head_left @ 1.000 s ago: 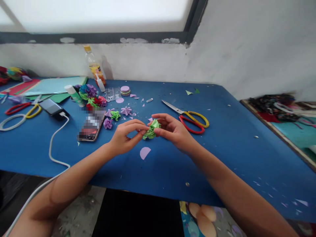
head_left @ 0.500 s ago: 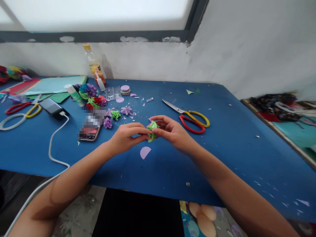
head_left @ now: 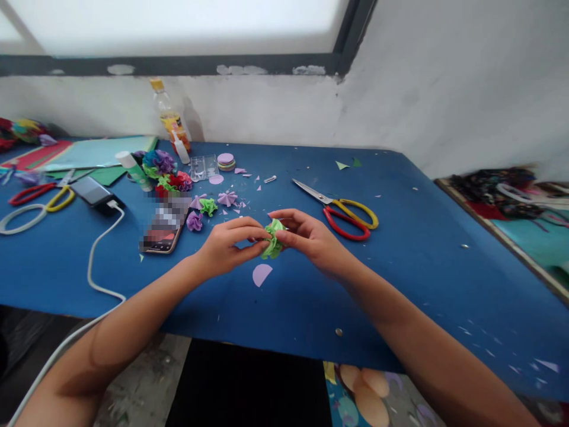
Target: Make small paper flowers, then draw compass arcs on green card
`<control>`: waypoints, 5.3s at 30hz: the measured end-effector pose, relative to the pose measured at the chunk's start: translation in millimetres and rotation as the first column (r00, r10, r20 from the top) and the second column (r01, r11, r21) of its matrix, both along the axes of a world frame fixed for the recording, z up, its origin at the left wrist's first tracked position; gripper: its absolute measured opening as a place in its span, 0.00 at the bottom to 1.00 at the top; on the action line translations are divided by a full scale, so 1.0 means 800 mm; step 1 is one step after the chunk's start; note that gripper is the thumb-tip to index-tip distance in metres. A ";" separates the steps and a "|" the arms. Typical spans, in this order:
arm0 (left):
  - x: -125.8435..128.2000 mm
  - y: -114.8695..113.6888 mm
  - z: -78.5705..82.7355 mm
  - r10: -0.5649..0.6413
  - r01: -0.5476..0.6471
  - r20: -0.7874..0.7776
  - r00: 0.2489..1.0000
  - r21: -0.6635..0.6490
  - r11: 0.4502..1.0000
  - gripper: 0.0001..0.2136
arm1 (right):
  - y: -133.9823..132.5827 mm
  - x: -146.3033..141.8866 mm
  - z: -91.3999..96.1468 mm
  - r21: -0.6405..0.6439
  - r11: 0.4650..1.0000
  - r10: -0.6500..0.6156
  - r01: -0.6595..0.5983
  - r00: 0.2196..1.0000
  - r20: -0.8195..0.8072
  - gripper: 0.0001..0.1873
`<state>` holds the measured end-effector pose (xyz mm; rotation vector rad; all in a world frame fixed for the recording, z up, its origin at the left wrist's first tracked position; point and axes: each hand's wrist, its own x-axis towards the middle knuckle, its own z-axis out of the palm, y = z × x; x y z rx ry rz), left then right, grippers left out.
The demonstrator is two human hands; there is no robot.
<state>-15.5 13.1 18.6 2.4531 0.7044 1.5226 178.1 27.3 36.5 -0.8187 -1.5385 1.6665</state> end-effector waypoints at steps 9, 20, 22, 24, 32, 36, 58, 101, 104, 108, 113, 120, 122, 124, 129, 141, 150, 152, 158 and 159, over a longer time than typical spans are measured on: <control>0.000 -0.001 -0.002 0.054 -0.056 0.068 0.996 0.024 0.998 0.03 | -0.005 -0.001 0.005 0.028 1.000 0.002 -0.002 1.000 -0.003 0.22; 0.002 -0.004 -0.002 0.085 -0.091 0.131 0.988 0.035 0.995 0.02 | -0.008 -0.003 0.002 0.021 1.000 -0.019 0.019 0.999 -0.027 0.22; 0.002 -0.005 -0.002 0.082 -0.085 0.132 0.988 0.019 0.996 0.02 | -0.008 -0.004 0.001 0.014 1.000 -0.026 0.026 0.999 -0.024 0.23; 0.003 -0.005 -0.002 0.074 -0.075 0.136 0.988 0.004 0.997 0.03 | -0.009 -0.006 -0.001 -0.003 0.999 -0.044 0.044 0.999 -0.023 0.23; 0.005 -0.009 -0.006 0.083 -0.066 0.179 0.980 -0.101 0.993 0.04 | -0.016 -0.014 -0.002 -0.140 0.989 -0.066 0.049 0.991 -0.117 0.21; 0.005 -0.012 -0.006 0.099 -0.056 0.184 0.978 -0.225 0.973 0.02 | -0.016 -0.014 -0.001 -0.185 0.980 -0.093 0.068 0.987 -0.128 0.20; -0.022 -0.007 0.026 -0.255 -0.298 -0.589 0.767 -0.678 0.672 0.21 | 0.008 -0.008 -0.012 -0.229 0.920 -0.332 0.319 0.943 -0.018 0.26; -0.106 0.043 0.055 0.370 -0.880 -0.803 0.468 -0.383 0.282 0.19 | 0.126 -0.130 -0.026 0.584 0.763 -0.282 -0.277 0.671 0.685 0.31; -0.100 0.036 0.053 0.338 -0.888 -0.835 0.434 -0.332 0.319 0.19 | 0.129 -0.142 -0.018 0.535 0.803 -0.249 -0.261 0.669 0.700 0.24; -0.094 0.034 0.050 0.319 -0.891 -0.860 0.399 -0.282 0.356 0.17 | 0.112 -0.121 -0.002 0.500 0.857 -0.241 -0.128 0.757 0.607 0.23; -0.088 0.031 0.048 0.318 -0.884 -0.859 0.400 -0.271 0.381 0.13 | 0.048 -0.054 0.020 0.267 0.963 -0.155 0.038 0.887 0.434 0.24; -0.084 0.029 0.042 0.318 -0.888 -0.871 0.376 -0.240 0.393 0.15 | -0.020 0.018 0.010 -0.126 0.981 -0.119 0.147 0.970 0.210 0.20; -0.084 0.030 0.039 0.322 -0.892 -0.876 0.359 -0.220 0.395 0.15 | -0.025 0.024 0.002 -0.217 0.963 -0.126 0.158 0.980 0.155 0.17; -0.084 0.030 0.036 0.332 -0.896 -0.879 0.343 -0.200 0.397 0.15 | -0.027 0.026 -0.004 -0.286 0.945 -0.130 0.157 0.985 0.111 0.16; -0.082 0.030 0.036 0.361 -0.892 -0.868 0.342 -0.179 0.414 0.13 | -0.027 0.024 -0.014 -0.395 0.912 -0.106 0.114 0.993 0.042 0.14; 0.005 -0.008 0.013 -0.229 0.177 0.006 0.973 -0.656 0.734 0.09 | -0.032 0.027 -0.026 -0.394 0.916 0.046 -0.080 0.994 -0.095 0.15; 0.021 -0.009 -0.007 -0.187 0.291 0.224 0.956 -0.686 0.667 0.08 | -0.033 0.023 -0.036 -0.424 0.894 0.069 -0.144 0.980 -0.186 0.13; 0.023 -0.012 -0.009 -0.138 0.246 0.215 0.967 -0.638 0.730 0.06 | -0.032 0.022 -0.039 -0.388 0.914 0.059 -0.123 0.983 -0.174 0.14; 0.027 -0.014 -0.014 0.003 0.074 0.151 0.988 -0.500 0.863 0.07 | -0.031 0.022 -0.044 0.340 0.910 -0.297 0.238 0.945 0.134 0.18; 0.028 -0.014 -0.015 0.011 0.055 0.134 0.991 -0.475 0.878 0.07 | -0.032 0.022 -0.044 0.491 0.838 -0.357 0.238 0.919 0.165 0.16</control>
